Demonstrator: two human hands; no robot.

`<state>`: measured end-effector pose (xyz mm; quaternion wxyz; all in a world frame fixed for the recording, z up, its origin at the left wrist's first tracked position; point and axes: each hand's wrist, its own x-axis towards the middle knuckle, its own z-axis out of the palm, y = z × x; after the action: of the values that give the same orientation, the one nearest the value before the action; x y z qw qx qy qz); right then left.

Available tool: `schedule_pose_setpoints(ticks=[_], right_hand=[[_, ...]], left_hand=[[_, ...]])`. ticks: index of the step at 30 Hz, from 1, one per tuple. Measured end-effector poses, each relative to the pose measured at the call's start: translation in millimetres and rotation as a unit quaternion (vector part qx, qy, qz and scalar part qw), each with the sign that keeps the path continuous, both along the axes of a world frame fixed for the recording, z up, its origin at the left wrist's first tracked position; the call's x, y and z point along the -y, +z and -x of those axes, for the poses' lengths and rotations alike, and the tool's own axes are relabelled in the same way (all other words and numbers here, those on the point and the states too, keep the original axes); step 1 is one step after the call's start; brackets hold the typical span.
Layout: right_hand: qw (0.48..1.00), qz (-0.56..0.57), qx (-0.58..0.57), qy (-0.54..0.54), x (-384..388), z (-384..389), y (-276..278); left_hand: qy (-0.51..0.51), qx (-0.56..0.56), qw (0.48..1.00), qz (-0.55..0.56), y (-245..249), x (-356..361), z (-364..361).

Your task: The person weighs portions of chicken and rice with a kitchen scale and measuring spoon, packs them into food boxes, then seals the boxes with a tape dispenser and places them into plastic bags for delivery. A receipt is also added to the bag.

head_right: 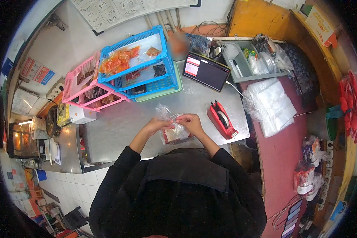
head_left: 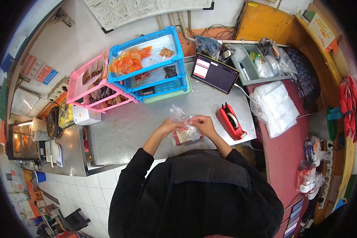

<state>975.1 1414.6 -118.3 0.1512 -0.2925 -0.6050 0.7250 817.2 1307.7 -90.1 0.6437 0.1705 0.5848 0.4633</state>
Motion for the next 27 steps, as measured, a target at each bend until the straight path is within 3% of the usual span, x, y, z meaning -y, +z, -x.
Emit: schedule_pose_setpoints(ticks=[3, 7, 10, 12, 18, 27], right_hand=[[0.998, -0.008, -0.066, -0.002, 2, 3, -14], [0.995, -0.088, -0.043, -0.003, 6, 1, -24], [0.996, -0.051, -0.058, -0.039, 3, 0, -15], [0.996, 0.059, -0.024, -0.055, 3, -3, -2], [0.995, 0.048, -0.07, -0.049, 3, 5, -14], [0.999, -0.026, -0.025, -0.013, 7, 3, -16]], left_hand=[[0.025, 0.009, 1.0, -0.007, -1, 1, -2], [0.041, 0.035, 0.998, -0.029, -6, 4, -4], [0.046, 0.028, 0.998, -0.03, -3, 3, -5], [0.042, 0.027, 0.998, -0.024, -4, 5, -4], [0.042, 0.022, 0.999, -0.014, -5, 5, -4], [0.062, 0.028, 0.997, -0.037, -5, 5, -7]])
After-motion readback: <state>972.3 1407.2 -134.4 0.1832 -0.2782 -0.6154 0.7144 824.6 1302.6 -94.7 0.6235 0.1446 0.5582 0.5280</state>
